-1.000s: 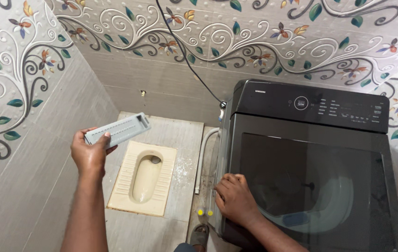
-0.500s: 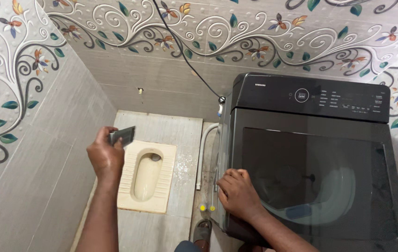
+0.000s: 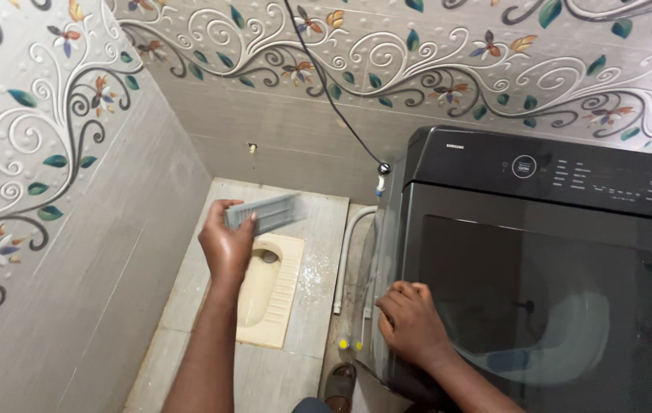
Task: The person scrubs a rectangular air filter with a toothbrush, rinses it in a cup of water, and places it on a washing machine.
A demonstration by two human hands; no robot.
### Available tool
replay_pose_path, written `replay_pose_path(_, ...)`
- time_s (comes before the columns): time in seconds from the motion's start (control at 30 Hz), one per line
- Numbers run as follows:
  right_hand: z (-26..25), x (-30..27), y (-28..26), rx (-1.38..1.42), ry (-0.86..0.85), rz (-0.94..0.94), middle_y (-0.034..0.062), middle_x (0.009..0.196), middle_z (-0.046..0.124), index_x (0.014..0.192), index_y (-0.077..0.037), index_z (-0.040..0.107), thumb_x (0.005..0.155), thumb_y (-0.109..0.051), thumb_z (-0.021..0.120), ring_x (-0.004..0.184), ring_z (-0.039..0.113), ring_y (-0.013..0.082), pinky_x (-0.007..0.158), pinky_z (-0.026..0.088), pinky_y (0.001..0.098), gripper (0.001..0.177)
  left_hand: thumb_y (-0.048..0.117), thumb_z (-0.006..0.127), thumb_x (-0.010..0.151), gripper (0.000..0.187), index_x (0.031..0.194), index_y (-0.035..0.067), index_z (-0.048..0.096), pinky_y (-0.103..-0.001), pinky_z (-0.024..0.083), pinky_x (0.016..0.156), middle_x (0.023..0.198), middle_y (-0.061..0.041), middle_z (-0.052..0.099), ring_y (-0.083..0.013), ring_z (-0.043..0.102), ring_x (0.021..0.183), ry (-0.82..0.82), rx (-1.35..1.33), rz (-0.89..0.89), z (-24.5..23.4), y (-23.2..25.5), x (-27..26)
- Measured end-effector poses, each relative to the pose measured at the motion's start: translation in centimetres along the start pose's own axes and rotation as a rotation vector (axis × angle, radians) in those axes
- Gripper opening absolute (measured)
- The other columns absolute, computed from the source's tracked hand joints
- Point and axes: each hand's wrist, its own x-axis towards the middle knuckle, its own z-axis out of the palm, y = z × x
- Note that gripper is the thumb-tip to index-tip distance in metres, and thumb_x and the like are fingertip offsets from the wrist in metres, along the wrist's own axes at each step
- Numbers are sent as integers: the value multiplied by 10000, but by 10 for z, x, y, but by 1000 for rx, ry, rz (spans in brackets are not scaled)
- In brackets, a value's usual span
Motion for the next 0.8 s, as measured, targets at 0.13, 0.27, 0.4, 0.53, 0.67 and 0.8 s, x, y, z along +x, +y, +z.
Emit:
replay_pose_path(0.13,3,0,1,-6,3,1,57,949,694,933,-84,703,782,-150,705,1097,592,249,977,394,458,165,20,790,809,312,1082,35,639,-366,660,662,1039,-136,698,-236,739,874,-59,-502,-210,-3,15,5)
replay_pose_path(0.27,2,-1,3,-34,-43,21,59,950,695,931,-90,712,778,-162,714,1105,600,242,992,390,461,169,24,804,844,280,1101,78,707,-382,618,746,952,-141,757,-242,761,873,-44,114,37,-8,37,-8)
replay_pose_path(0.4,-4,4,-4,131,-3,139,53,1026,717,1072,-91,729,818,-191,734,1089,600,244,987,404,447,273,50,752,871,269,1108,118,644,-380,606,639,985,-45,683,-200,708,779,-219,-166,-334,-11,57,-21)
replay_pose_path(0.53,-21,34,-10,537,140,435,44,1162,683,1277,-97,609,821,-194,754,1080,638,195,908,530,385,488,31,771,852,286,1097,100,641,-321,603,752,1017,-62,698,-155,686,878,-336,-438,-216,-14,54,-39)
replay_pose_path(0.67,-47,85,-11,946,195,504,-26,1380,502,1488,-183,339,717,-195,849,1237,570,203,907,600,376,924,32,787,849,335,1138,99,629,-282,612,817,1048,-78,665,-138,652,940,-451,-644,-135,-18,32,-48)
replay_pose_path(0.8,-67,135,-37,917,-217,503,133,1178,734,1344,-148,657,724,-186,864,1041,728,247,829,622,371,654,49,792,844,441,1229,112,586,-314,612,858,1138,-60,623,-124,643,1003,-529,-793,-117,-30,10,-50)
